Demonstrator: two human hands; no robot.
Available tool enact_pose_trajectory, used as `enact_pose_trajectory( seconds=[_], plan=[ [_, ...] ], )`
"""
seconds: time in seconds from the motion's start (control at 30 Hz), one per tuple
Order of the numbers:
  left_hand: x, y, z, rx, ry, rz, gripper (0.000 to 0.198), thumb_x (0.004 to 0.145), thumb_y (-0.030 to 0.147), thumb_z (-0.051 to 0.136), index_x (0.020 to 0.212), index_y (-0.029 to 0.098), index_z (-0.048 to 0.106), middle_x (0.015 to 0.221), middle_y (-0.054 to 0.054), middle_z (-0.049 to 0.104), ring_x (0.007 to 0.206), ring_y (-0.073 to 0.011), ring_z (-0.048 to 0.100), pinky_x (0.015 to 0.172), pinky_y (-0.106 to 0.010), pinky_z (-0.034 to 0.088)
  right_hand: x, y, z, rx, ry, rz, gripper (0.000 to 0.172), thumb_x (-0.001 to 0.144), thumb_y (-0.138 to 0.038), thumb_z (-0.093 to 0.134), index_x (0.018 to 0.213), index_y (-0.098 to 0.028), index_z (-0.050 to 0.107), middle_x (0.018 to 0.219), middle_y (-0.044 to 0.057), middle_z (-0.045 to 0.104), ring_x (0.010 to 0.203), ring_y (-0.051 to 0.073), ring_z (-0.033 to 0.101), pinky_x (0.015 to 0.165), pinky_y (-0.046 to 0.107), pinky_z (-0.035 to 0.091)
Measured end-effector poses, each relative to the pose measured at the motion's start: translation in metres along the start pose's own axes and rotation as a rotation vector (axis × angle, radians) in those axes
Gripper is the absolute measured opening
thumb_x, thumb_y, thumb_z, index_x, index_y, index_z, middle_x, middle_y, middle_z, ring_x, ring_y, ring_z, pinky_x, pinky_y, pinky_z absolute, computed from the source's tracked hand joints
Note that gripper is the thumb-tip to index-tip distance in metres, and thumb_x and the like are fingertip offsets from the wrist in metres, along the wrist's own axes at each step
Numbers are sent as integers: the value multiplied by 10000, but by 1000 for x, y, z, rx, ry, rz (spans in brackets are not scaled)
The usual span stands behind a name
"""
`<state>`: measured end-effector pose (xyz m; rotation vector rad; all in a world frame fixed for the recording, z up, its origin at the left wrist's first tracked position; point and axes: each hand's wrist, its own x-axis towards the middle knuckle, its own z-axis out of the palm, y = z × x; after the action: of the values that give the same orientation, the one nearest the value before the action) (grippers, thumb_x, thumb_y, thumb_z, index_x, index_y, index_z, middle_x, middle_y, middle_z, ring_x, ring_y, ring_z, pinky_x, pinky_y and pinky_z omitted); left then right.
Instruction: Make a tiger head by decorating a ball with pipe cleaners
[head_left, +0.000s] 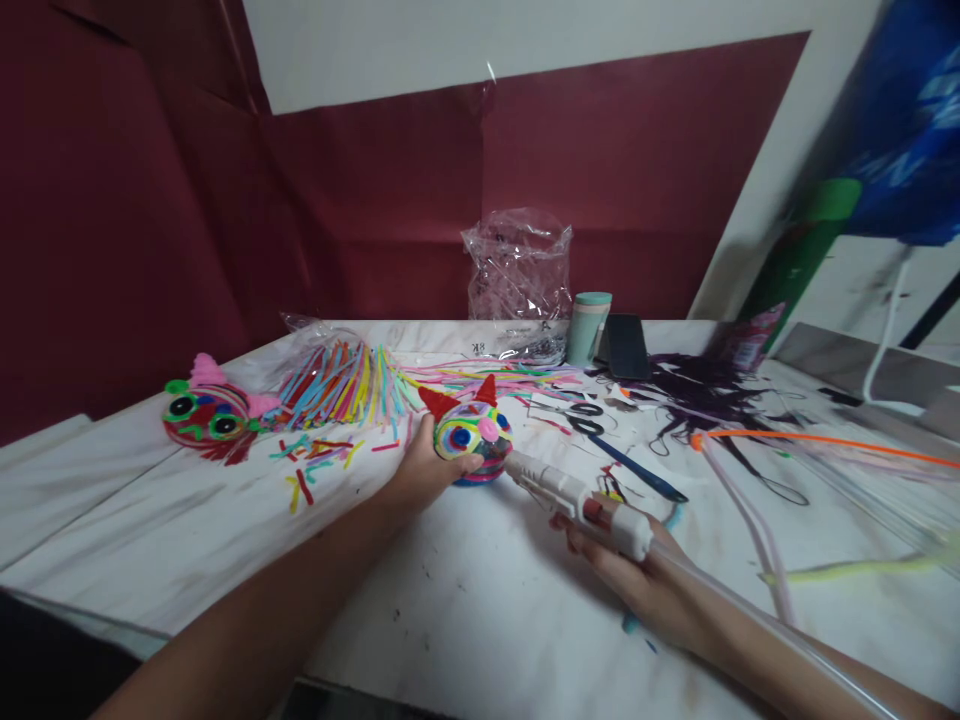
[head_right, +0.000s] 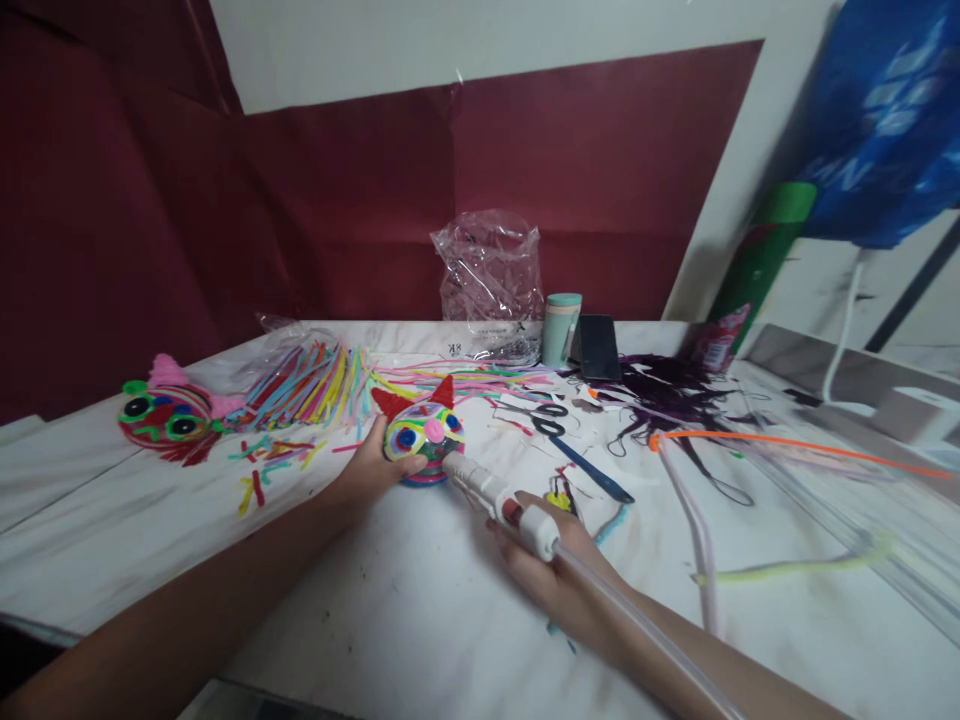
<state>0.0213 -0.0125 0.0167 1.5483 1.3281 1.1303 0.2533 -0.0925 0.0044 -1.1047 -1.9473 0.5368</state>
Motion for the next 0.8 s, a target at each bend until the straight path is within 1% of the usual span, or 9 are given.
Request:
enact_pose_trajectory(
  seconds=[0.1, 0.2, 0.4, 0.6, 0.73, 0.8],
  plan=[
    [0, -1, 0, -19, -1, -14, 593, 595, 314, 741, 1083, 194, 426, 1012, -34, 631, 964, -223, 603, 823, -332, 492, -1, 1, -1, 13, 14, 24, 162, 802, -252, 442, 747, -184, 579, 654, 29, 613, 597, 172, 588, 518, 259, 478],
    [1, -3, 0, -28, -4, 17, 590, 601, 310, 738, 1089, 193, 430, 1030, -40, 629, 983, -229, 599, 833, -338, 490, 0, 3, 0, 20, 0, 26, 164, 801, -262, 450, 719, -190, 573, 639, 28, 610, 585, 174, 585, 504, 261, 468],
    [1, -3, 0, -19, 9, -1, 582, 598, 313, 744, 1072, 193, 428, 989, -32, 635, 956, -222, 607, 807, -325, 502, 0, 6, 1, 27, -8, 21, 164, 803, -242, 438, 793, -184, 592, 681, 27, 620, 623, 176, 599, 546, 260, 489],
    [3, -6, 1, -10, 11, 47, 577, 610, 307, 733, 1087, 190, 431, 1019, -37, 628, 969, -217, 603, 827, -330, 495, -2, 6, 2, 2, -25, 29, 152, 806, -260, 454, 730, -192, 568, 666, 23, 628, 606, 172, 594, 529, 257, 477],
    [2, -5, 0, -3, 25, 29, 579, 608, 308, 739, 1084, 192, 432, 1021, -41, 630, 971, -222, 602, 831, -338, 493, -1, 5, 3, 9, 4, 23, 158, 809, -255, 439, 728, -192, 559, 655, 23, 622, 596, 173, 594, 517, 255, 480],
    [1, -3, 1, 8, 29, 26, 540, 610, 302, 735, 1052, 192, 445, 1001, -36, 632, 966, -223, 601, 826, -335, 494, 0, 5, 3, -2, 6, 11, 165, 808, -254, 438, 724, -195, 566, 640, 21, 619, 581, 173, 593, 501, 253, 476]
  ],
)
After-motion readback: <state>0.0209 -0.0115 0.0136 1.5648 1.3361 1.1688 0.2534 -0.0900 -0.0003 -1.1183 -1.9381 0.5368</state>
